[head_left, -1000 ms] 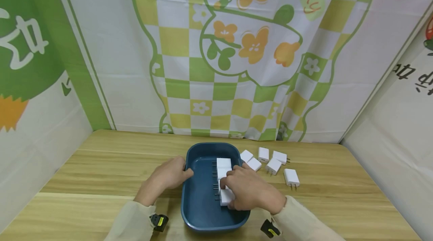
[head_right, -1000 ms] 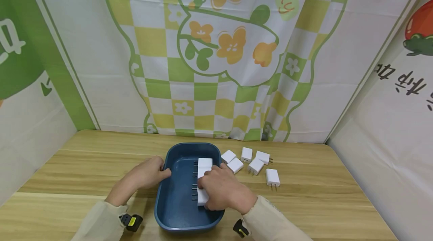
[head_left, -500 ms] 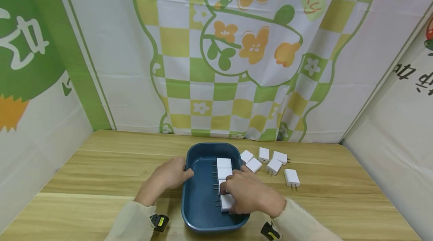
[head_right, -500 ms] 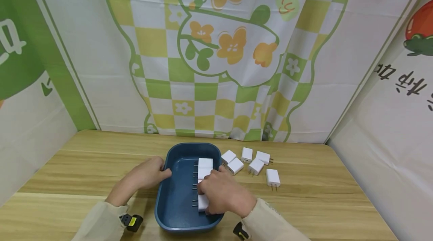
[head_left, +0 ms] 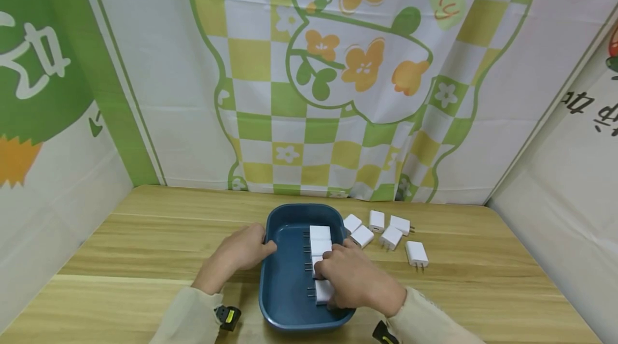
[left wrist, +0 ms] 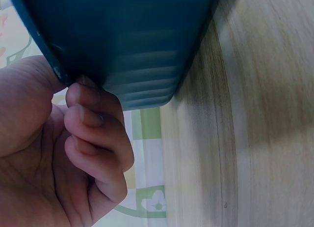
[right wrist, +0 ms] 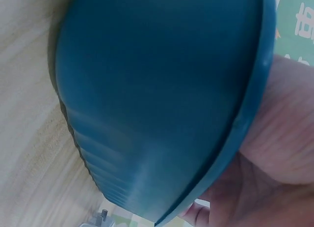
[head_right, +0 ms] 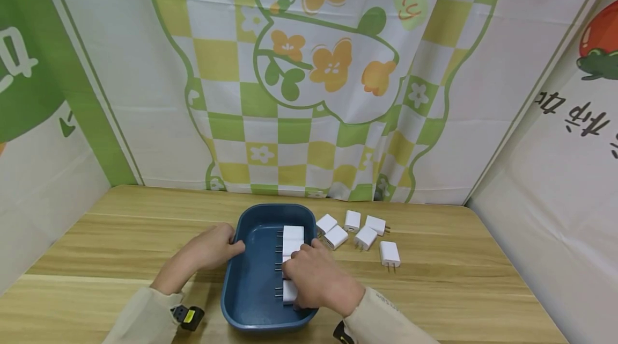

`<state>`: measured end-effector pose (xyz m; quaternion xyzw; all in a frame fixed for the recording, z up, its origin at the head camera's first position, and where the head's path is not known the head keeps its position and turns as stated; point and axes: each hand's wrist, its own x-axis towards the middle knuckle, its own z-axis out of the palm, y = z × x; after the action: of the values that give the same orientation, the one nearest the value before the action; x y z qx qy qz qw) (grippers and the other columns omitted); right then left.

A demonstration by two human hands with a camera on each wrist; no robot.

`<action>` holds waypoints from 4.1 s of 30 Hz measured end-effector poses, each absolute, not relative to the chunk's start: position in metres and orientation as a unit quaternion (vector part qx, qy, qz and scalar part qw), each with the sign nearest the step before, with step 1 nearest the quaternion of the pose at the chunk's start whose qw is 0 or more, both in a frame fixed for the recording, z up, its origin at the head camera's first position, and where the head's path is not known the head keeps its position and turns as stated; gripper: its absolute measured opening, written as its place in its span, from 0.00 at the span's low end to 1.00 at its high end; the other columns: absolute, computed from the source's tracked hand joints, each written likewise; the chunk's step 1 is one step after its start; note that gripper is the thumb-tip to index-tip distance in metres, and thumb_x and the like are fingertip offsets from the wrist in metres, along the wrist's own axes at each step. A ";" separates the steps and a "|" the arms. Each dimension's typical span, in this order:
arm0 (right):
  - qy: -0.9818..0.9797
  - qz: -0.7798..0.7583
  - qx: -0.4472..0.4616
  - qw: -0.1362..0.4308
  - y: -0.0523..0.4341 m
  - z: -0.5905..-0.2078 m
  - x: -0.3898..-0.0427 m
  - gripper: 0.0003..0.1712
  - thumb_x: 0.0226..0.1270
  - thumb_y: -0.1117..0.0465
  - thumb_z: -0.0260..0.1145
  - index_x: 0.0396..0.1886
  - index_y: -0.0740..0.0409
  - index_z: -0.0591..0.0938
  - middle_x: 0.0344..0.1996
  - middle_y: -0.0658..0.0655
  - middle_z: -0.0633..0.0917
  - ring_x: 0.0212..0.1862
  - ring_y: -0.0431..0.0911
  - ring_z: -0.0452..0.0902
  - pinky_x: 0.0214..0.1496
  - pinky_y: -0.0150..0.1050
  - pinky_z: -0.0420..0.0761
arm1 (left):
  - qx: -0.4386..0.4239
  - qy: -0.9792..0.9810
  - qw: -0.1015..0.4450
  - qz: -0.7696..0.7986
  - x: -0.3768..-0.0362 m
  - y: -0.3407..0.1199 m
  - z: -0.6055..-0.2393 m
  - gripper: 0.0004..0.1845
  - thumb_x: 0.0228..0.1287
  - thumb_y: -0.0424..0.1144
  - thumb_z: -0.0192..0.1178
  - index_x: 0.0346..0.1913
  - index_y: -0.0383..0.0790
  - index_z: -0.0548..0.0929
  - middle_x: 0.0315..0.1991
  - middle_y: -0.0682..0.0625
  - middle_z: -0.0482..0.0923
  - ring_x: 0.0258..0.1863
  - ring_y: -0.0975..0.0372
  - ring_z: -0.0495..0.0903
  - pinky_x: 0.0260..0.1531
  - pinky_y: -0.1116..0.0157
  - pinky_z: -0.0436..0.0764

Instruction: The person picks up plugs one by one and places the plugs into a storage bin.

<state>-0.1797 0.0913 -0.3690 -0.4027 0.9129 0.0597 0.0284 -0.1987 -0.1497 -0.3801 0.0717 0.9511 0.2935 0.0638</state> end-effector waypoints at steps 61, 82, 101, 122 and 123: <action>0.928 -0.128 -0.344 -0.069 0.124 -0.352 -0.163 0.17 0.58 0.49 0.78 0.41 0.51 0.85 0.32 0.46 0.81 0.37 0.41 0.69 0.41 0.42 0.73 | 0.071 0.952 0.069 0.288 -0.198 -0.149 -0.378 0.21 0.67 0.39 0.59 0.15 0.44 0.69 0.13 0.54 0.63 0.13 0.63 0.63 0.16 0.67 0.60; 0.934 -0.166 -0.283 -0.141 0.168 -0.336 -0.181 0.10 0.57 0.59 0.79 0.36 0.52 0.85 0.30 0.46 0.82 0.36 0.43 0.76 0.39 0.42 0.76 | 0.072 0.954 0.064 0.285 -0.198 -0.150 -0.380 0.22 0.68 0.39 0.59 0.15 0.44 0.67 0.12 0.54 0.62 0.13 0.63 0.62 0.16 0.67 0.60; 0.962 -0.142 -0.206 -0.113 0.211 -0.361 -0.213 0.12 0.55 0.65 0.78 0.39 0.59 0.86 0.33 0.53 0.83 0.37 0.49 0.79 0.41 0.49 0.78 | 0.071 0.953 0.066 0.286 -0.198 -0.149 -0.380 0.22 0.68 0.39 0.59 0.15 0.44 0.67 0.12 0.54 0.62 0.12 0.64 0.61 0.16 0.67 0.60; 0.969 -0.079 -0.212 -0.096 0.218 -0.394 -0.222 0.25 0.51 0.75 0.68 0.51 0.60 0.86 0.52 0.61 0.84 0.54 0.64 0.76 0.49 0.64 0.74 | 0.068 0.953 0.068 0.288 -0.199 -0.149 -0.379 0.21 0.68 0.39 0.59 0.15 0.44 0.68 0.13 0.54 0.62 0.13 0.63 0.62 0.16 0.67 0.60; 0.969 -0.081 -0.211 -0.096 0.218 -0.395 -0.222 0.25 0.51 0.75 0.68 0.51 0.60 0.86 0.52 0.61 0.84 0.54 0.63 0.76 0.49 0.63 0.74 | 0.068 0.952 0.069 0.289 -0.199 -0.149 -0.379 0.21 0.68 0.39 0.59 0.15 0.44 0.68 0.13 0.54 0.62 0.13 0.63 0.62 0.16 0.67 0.60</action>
<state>-0.2220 0.2178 -0.3947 -0.2109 0.9694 -0.0808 -0.0958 -0.1991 -0.1488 -0.3792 0.0681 0.9524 0.2890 0.0686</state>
